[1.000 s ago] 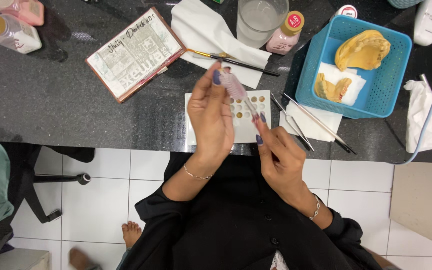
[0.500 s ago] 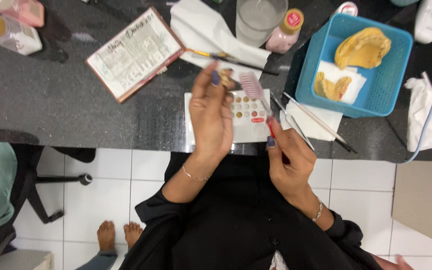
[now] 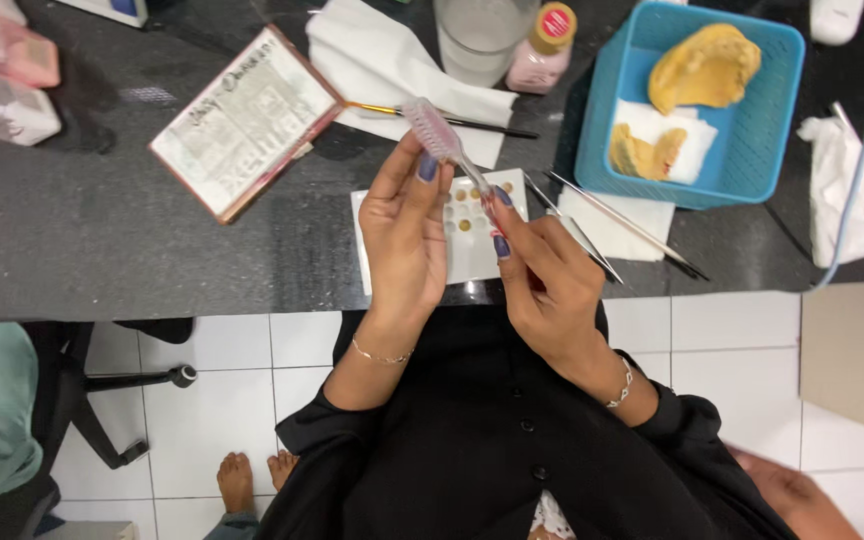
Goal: The person sits at a dental lab bench and brushes a denture with a toothbrush, then holds a small denture tooth against a ceramic shade guide while applying material to it with a fine brush, comparing the tooth to the shade tabs.
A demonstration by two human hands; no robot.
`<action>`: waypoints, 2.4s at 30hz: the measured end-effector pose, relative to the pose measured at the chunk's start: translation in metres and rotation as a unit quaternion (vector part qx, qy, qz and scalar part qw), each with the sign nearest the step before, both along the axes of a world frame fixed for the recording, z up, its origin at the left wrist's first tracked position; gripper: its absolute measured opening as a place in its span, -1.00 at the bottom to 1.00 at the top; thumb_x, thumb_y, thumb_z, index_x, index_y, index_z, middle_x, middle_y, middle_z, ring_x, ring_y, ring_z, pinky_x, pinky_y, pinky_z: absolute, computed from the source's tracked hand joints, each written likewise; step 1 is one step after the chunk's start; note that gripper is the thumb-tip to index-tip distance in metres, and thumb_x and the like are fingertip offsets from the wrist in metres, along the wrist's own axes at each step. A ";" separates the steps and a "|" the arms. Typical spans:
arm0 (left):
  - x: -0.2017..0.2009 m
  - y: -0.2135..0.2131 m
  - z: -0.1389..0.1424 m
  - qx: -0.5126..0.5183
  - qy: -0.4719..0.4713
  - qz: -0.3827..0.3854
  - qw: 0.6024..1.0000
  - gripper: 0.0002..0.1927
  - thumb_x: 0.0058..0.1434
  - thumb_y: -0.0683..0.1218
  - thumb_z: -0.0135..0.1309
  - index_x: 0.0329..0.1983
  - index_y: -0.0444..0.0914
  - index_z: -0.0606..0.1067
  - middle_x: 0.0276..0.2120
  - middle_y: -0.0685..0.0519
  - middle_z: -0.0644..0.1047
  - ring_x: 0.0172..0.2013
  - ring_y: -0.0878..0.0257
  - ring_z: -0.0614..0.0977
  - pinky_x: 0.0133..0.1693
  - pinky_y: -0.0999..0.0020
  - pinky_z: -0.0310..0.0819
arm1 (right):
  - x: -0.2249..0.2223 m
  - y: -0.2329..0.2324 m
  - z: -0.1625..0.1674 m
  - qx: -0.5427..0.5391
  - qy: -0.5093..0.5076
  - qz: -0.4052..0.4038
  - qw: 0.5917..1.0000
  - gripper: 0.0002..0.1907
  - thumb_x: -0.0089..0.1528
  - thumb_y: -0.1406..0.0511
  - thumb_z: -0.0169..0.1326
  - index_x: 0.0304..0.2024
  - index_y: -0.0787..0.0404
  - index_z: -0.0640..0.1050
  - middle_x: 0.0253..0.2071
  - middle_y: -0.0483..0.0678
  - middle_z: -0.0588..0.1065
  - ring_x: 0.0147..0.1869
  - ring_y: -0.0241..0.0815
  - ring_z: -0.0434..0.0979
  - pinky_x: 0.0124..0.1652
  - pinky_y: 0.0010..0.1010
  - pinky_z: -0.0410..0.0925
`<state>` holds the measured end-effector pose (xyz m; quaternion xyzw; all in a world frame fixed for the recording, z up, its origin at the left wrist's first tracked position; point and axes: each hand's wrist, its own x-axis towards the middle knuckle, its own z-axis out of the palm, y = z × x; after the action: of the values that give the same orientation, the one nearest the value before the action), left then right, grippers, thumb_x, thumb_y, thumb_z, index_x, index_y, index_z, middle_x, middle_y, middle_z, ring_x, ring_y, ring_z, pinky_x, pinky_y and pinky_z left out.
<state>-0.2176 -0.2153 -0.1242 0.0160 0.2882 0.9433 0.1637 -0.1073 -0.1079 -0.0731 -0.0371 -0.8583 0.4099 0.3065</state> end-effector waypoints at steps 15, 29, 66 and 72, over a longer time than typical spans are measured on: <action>0.017 0.097 0.003 -0.032 -0.011 -0.034 0.999 -0.63 0.43 -0.24 0.09 0.27 -0.39 0.45 0.09 -0.08 0.56 0.09 0.26 0.60 0.25 0.33 0.51 | 0.029 0.100 -0.011 0.002 -0.031 -0.011 0.999 -0.45 0.22 0.59 0.08 0.26 0.24 0.52 -0.36 -0.03 0.42 -0.44 -0.30 0.33 -0.41 -0.47 0.25; 0.030 0.094 0.017 -0.059 0.047 -0.049 0.996 -0.61 0.41 -0.19 0.12 0.28 -0.37 0.46 0.11 -0.09 0.58 0.10 0.23 0.62 0.21 0.32 0.55 | 0.044 0.107 -0.006 0.019 0.003 0.036 0.999 -0.58 0.26 0.52 0.18 0.19 0.31 0.54 -0.50 -0.05 0.39 -0.55 -0.32 0.28 -0.49 -0.46 0.19; 0.015 0.060 0.021 0.017 -0.016 -0.089 0.996 -0.70 0.46 -0.15 0.08 0.17 -0.40 0.51 -0.01 -0.06 0.60 -0.01 0.29 0.63 0.10 0.41 0.56 | 0.066 0.103 -0.052 0.089 -0.019 -0.049 0.995 -0.77 0.28 0.46 0.13 0.00 0.27 0.50 -0.49 -0.05 0.37 -0.50 -0.27 0.29 -0.44 -0.42 0.19; 0.023 0.050 0.041 0.028 -0.002 -0.090 0.996 -0.68 0.50 -0.11 0.04 0.21 -0.39 0.48 -0.01 -0.04 0.57 -0.01 0.30 0.59 0.08 0.40 0.53 | 0.143 0.157 -0.033 0.397 0.383 -0.389 0.738 -0.32 0.41 0.58 0.00 0.46 0.14 0.04 -0.42 -0.13 0.29 -0.54 -0.27 0.17 -0.50 -0.41 0.03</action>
<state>-0.1948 -0.1650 -0.0834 0.0443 0.2586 0.9324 0.2485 0.0360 0.0494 -0.1059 -0.0821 -0.6639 -0.1434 0.7293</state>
